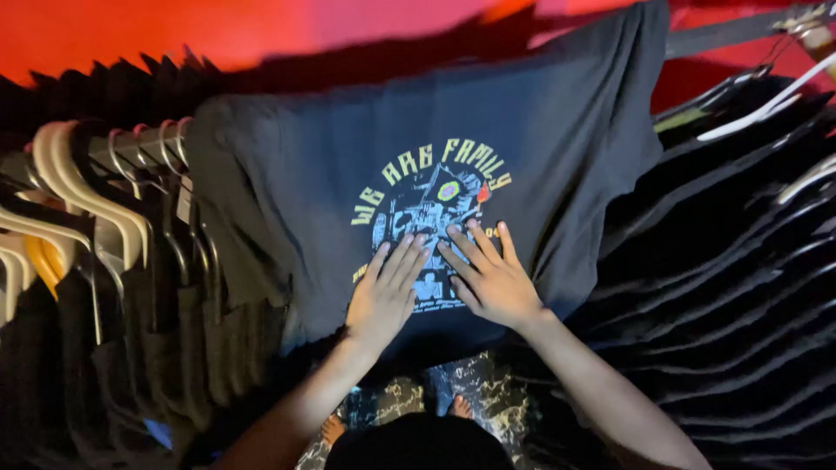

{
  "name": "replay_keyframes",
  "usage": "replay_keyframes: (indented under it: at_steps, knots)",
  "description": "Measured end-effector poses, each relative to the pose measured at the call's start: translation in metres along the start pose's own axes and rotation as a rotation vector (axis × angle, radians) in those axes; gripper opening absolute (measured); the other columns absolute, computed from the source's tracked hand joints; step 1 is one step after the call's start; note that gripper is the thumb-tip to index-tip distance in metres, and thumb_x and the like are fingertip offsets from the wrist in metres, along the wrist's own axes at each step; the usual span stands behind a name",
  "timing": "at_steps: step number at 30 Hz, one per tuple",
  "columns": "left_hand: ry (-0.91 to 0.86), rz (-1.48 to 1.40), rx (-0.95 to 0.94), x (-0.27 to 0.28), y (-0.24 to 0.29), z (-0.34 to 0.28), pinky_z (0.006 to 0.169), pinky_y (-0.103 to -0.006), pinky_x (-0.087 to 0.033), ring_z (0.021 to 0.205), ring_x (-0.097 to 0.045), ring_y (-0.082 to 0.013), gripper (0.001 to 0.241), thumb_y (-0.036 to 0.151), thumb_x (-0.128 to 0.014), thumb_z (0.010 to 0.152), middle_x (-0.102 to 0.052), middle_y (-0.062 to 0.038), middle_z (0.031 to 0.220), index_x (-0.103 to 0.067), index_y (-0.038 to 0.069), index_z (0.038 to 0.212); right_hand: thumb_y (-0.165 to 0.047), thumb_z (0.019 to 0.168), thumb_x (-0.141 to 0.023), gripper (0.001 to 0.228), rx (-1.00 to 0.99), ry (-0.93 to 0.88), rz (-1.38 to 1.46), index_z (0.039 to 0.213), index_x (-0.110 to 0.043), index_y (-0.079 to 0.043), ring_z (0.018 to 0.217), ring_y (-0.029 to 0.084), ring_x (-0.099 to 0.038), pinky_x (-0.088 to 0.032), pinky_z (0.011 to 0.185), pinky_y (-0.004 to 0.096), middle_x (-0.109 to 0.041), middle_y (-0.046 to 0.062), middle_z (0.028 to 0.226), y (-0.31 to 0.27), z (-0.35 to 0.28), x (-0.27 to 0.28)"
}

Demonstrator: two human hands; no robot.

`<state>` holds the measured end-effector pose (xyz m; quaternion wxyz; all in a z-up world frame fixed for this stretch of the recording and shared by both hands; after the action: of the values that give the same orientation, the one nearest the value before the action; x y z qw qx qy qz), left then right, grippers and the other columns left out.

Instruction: The person browses a clothing rack, pulling out several black t-shirts one by one to display their front and back designs. They smooth the fabric with their hands and return each shirt to the rack in sequence.

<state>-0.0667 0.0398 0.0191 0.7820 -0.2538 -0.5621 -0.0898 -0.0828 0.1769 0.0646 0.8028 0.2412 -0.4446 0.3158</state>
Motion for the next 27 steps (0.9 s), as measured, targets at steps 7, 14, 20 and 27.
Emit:
replay_keyframes:
  at_steps: [7,14,20,27]
  knots:
    - [-0.015,-0.033,-0.041,-0.032,0.011,-0.016,0.135,-0.047,-0.001,0.162,-0.004,-0.0245,0.068,0.027,-0.032,0.1,-0.007,-0.007,0.175,-0.014,0.014,0.164,-0.029,0.097,-0.058,0.044,0.074,-0.001,0.043,0.138,-0.064,-0.016,0.152,0.037,-0.035,-0.015,0.122,0.068,-0.052,0.012,0.154,-0.011,-0.015,0.001]
    - [-0.02,-0.426,-0.016,-0.027,0.019,-0.046,0.133,-0.0499,0.004,0.161,-0.003,-0.0242,0.067,0.017,-0.034,0.098,-0.008,-0.008,0.175,-0.02,0.012,0.164,-0.04,0.092,-0.063,0.04,0.164,-0.171,0.193,0.121,-0.073,-0.014,0.15,0.033,-0.038,-0.014,0.125,0.06,-0.061,0.008,0.143,-0.024,-0.03,-0.004]
    - [-0.301,-0.339,-0.035,-0.051,0.038,-0.073,0.132,-0.0532,0.007,0.161,0.001,-0.0298,0.063,0.022,-0.035,0.097,-0.002,-0.015,0.174,-0.026,0.008,0.158,-0.042,0.093,-0.062,0.042,0.149,-0.394,0.334,0.122,-0.073,-0.013,0.132,0.031,-0.055,-0.032,0.115,0.052,-0.071,0.007,0.127,-0.033,-0.04,-0.025]
    - [0.139,-0.98,0.233,-0.038,0.035,-0.071,0.097,-0.0322,-0.054,0.111,-0.071,-0.0186,0.026,0.03,-0.059,0.095,-0.071,0.007,0.121,-0.074,0.025,0.116,-0.023,0.094,-0.073,0.031,-0.235,-0.416,1.163,0.117,-0.074,-0.003,0.104,0.039,-0.074,-0.056,0.092,0.05,-0.078,0.02,0.106,-0.035,-0.013,-0.036]
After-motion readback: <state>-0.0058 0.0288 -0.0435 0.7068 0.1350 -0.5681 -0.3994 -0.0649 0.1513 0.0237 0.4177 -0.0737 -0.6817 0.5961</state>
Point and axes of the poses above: each hand's wrist, its own z-axis towards the middle knuckle, its own x-axis out of the back of the hand, y = z × x, the point moved 8 cm from there along z, towards the middle knuckle
